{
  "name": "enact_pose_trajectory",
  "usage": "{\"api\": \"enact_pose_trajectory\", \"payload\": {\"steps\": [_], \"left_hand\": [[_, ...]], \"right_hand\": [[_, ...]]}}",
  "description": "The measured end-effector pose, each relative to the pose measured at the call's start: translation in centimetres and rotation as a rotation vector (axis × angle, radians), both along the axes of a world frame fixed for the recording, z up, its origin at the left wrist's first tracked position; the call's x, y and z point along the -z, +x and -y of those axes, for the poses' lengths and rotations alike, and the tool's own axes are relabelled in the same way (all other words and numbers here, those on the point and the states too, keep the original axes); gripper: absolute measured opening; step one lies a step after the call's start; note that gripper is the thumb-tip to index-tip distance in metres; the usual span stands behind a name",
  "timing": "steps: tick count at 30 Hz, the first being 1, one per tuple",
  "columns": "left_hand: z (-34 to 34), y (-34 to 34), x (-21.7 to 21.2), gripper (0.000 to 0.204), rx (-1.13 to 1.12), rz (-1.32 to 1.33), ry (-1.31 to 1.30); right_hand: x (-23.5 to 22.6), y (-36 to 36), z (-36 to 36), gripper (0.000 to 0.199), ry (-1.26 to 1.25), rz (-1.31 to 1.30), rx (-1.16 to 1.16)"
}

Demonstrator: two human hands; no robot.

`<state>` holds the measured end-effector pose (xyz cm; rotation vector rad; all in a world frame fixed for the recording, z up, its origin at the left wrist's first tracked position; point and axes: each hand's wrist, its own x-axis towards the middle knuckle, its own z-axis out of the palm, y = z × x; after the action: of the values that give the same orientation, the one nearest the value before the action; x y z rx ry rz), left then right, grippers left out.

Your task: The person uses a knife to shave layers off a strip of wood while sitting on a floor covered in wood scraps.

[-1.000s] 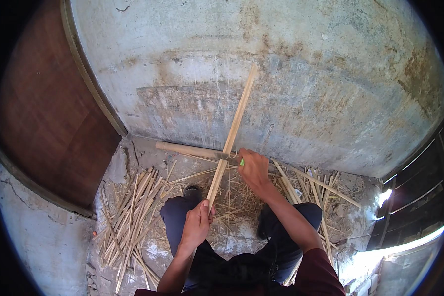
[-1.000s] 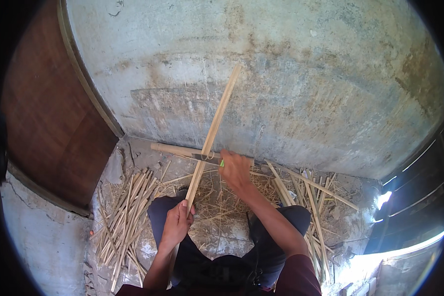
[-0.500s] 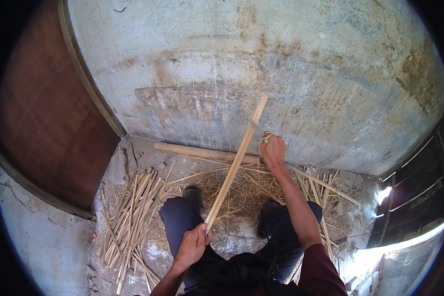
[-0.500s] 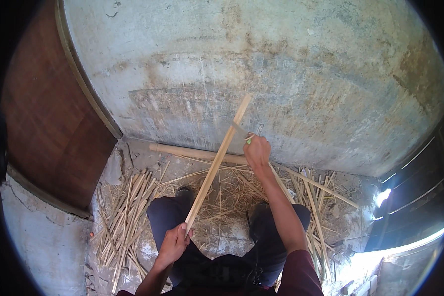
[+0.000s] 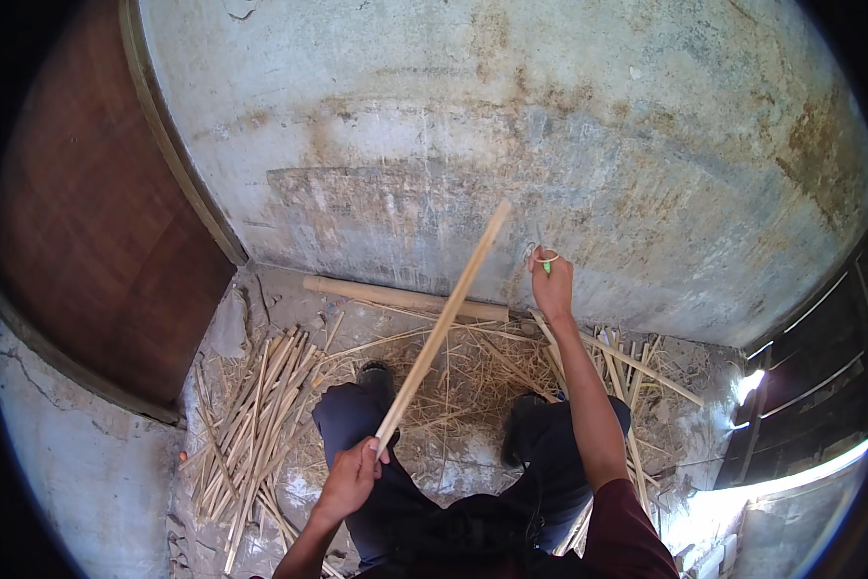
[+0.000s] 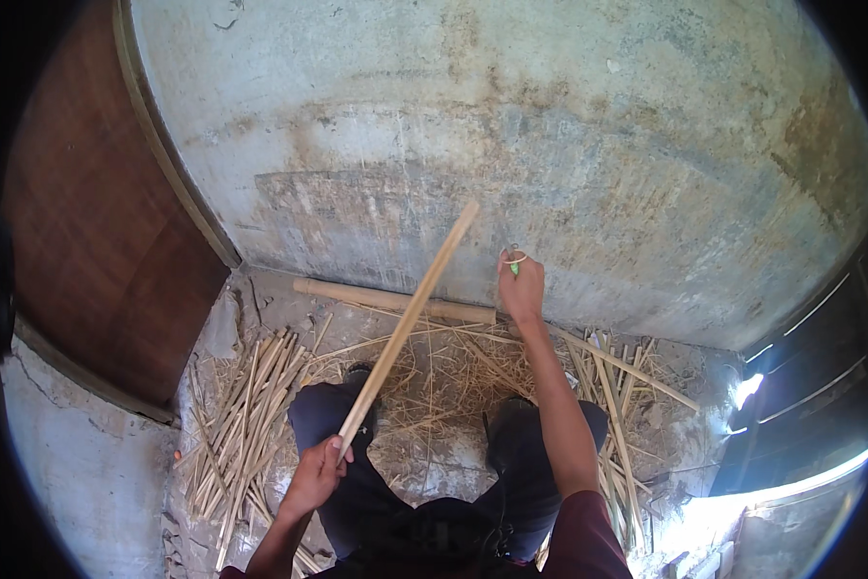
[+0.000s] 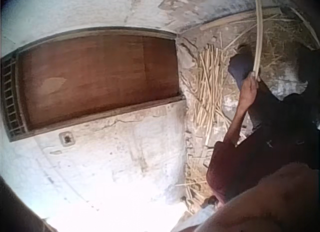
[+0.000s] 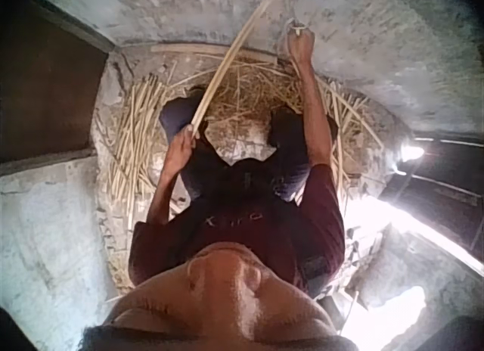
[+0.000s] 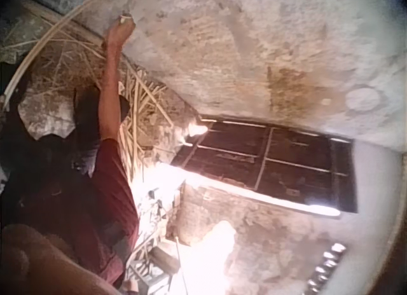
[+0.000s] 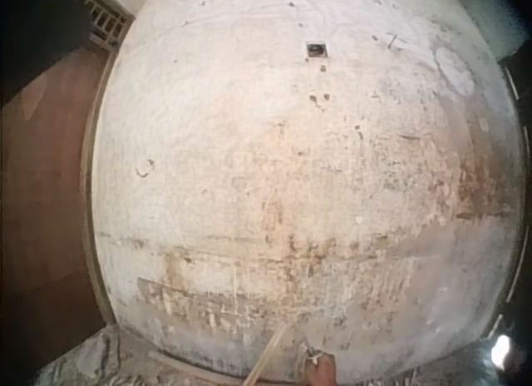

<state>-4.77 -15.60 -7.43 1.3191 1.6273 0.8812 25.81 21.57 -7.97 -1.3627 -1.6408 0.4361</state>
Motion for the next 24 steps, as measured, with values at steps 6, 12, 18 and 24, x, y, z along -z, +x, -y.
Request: {"api": "enact_pose_trajectory", "payload": {"steps": [6, 12, 18, 24], "left_hand": [[-1.3, -1.7, -0.5, 0.050, -0.045, 0.003, 0.075], [-1.0, -3.4, -1.3, 0.050, -0.042, 0.011, -0.098], [-1.1, -2.5, -1.1, 0.050, 0.047, 0.026, -0.094], [-0.5, -1.6, -0.3, 0.051, 0.078, 0.056, -0.052]], "right_hand": [[3.9, 6.5, -2.9, 0.025, -0.247, 0.532, -0.097], [1.1, 5.1, -1.1, 0.025, -0.530, 0.524, -0.154], [-2.2, 2.7, 0.7, 0.021, -0.037, 0.062, -0.071], [-2.8, -0.1, 2.4, 0.018, 0.194, 0.240, -0.009]]}}
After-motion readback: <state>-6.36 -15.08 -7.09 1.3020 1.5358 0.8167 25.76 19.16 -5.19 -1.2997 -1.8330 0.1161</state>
